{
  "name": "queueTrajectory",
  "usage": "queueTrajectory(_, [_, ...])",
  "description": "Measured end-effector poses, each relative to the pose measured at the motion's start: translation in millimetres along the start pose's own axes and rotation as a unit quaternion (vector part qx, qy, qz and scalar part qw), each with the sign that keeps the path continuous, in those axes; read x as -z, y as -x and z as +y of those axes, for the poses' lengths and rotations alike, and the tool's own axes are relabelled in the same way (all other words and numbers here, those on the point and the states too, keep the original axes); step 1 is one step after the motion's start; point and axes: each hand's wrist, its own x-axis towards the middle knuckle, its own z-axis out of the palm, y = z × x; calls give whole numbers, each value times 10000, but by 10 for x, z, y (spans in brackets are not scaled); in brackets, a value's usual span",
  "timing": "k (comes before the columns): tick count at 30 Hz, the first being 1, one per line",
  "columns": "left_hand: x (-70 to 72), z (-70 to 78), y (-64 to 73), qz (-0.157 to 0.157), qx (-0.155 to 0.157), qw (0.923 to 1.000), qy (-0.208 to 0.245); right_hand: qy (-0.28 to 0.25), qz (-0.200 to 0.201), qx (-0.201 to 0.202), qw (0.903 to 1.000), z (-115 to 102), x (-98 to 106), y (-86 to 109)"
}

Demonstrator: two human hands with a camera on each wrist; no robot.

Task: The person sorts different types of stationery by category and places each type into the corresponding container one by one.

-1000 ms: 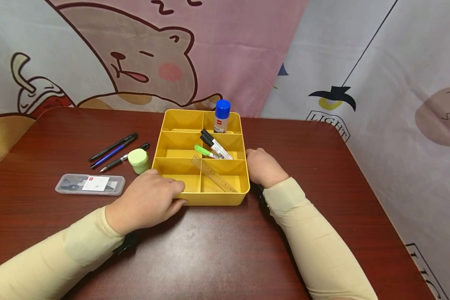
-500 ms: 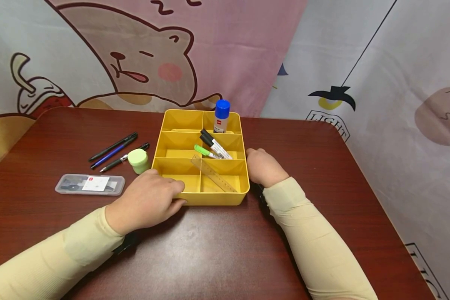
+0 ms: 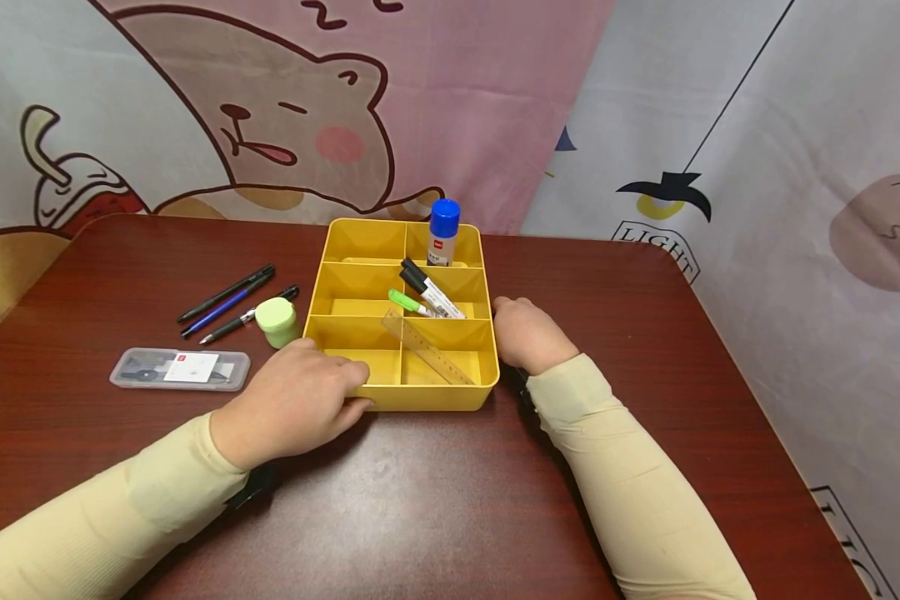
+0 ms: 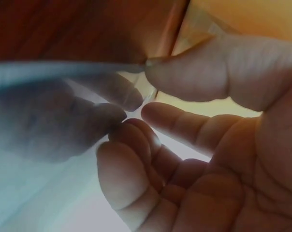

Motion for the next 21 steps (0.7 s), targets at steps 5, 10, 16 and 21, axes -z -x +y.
queueTrajectory(5, [-1,0,-1,-5,3,10000,18,-1,-17,-10,10000,6,-1,-1])
queueTrajectory(10, [-6,-4,-3,25,-29,10000,15,-16,-15,32,10000,12,-5,-2])
queueTrajectory(16, [-9,-5,-2,20,-20,10000,36,-26,5,105,9999,21,-18,-8])
queueTrajectory(21, [-9,-7,-1,33,-18,10000,16,-12,12,108,9999,26,-22,-11])
